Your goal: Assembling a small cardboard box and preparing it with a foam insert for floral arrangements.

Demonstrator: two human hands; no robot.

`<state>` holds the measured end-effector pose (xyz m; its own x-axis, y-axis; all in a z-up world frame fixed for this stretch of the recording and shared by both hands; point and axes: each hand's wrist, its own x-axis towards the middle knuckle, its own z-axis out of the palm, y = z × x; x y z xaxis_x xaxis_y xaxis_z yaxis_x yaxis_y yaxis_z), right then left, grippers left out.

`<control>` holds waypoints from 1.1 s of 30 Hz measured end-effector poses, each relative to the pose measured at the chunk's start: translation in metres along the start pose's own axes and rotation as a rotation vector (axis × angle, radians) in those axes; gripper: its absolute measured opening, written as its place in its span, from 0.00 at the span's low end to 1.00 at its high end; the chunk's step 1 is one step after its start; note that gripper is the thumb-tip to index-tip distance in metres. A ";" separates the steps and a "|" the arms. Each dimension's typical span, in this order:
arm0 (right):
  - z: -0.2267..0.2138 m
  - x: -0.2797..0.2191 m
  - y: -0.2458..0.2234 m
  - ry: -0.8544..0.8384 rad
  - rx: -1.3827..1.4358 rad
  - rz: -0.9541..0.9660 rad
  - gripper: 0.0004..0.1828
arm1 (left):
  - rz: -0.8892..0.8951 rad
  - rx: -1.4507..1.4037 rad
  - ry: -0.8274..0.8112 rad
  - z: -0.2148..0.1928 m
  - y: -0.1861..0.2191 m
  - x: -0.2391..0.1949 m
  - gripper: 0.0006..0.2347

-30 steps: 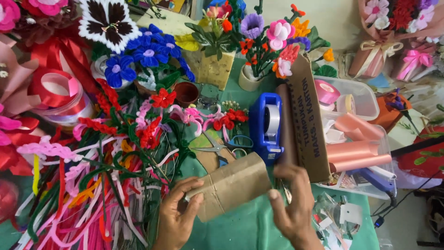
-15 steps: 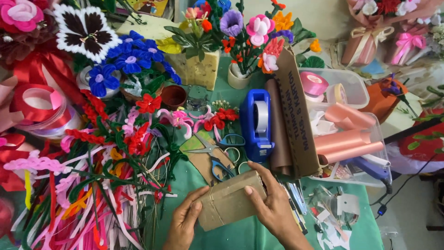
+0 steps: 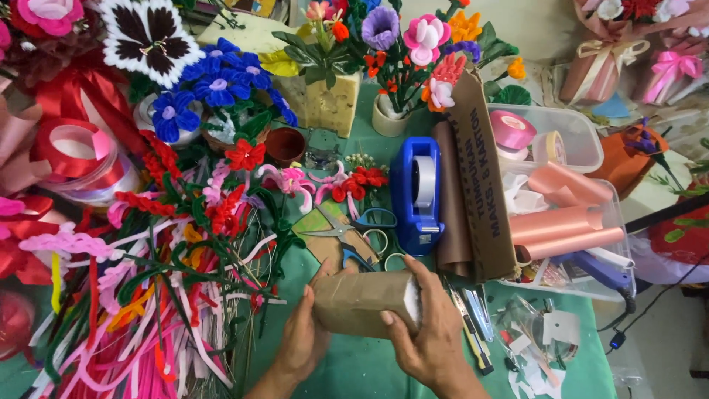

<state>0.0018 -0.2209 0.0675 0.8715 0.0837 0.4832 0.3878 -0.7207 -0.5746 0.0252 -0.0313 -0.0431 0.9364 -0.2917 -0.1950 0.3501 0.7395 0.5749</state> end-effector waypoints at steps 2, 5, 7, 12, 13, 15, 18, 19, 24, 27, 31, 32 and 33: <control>0.000 0.001 0.019 -0.013 0.180 0.146 0.38 | 0.044 -0.010 -0.132 -0.006 0.001 -0.002 0.32; 0.007 -0.005 0.050 0.061 0.636 0.540 0.41 | 0.053 0.006 -0.266 -0.003 0.014 -0.012 0.37; 0.017 -0.004 0.068 0.152 0.918 0.765 0.42 | 0.042 0.040 -0.275 0.012 0.034 -0.013 0.40; 0.039 -0.017 0.072 0.014 1.311 1.116 0.39 | -0.022 0.310 -0.202 0.040 0.050 -0.020 0.40; 0.043 -0.019 0.074 0.013 1.310 1.115 0.39 | -0.021 0.309 -0.202 0.039 0.046 -0.017 0.40; 0.049 -0.026 0.079 -0.076 1.328 1.074 0.41 | -0.020 0.301 -0.021 0.037 0.038 -0.012 0.34; 0.051 -0.026 0.075 -0.118 1.304 0.962 0.42 | -0.035 0.351 0.067 0.041 0.034 -0.010 0.31; 0.051 -0.024 0.072 -0.118 1.303 0.961 0.42 | -0.034 0.351 0.066 0.040 0.031 -0.009 0.31; 0.053 -0.023 0.061 -0.101 1.278 0.962 0.44 | 0.068 0.290 0.061 0.028 0.020 -0.009 0.24; 0.057 -0.028 0.064 -0.094 1.283 0.986 0.40 | 0.089 0.350 0.082 0.026 0.020 -0.010 0.25; 0.052 -0.021 0.054 -0.101 1.220 0.998 0.43 | 0.068 0.289 0.091 0.015 0.016 -0.008 0.26; 0.050 -0.019 0.050 -0.095 1.163 0.998 0.43 | 0.093 0.233 0.053 0.012 0.015 -0.009 0.26; 0.047 -0.018 0.047 -0.089 1.106 0.998 0.44 | 0.117 0.176 0.015 0.009 0.014 -0.009 0.26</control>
<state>0.0187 -0.2239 0.0008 0.9072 -0.0466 -0.4181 -0.3742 0.3648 -0.8526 0.0217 -0.0242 -0.0262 0.9711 -0.1999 -0.1303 0.2309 0.6500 0.7240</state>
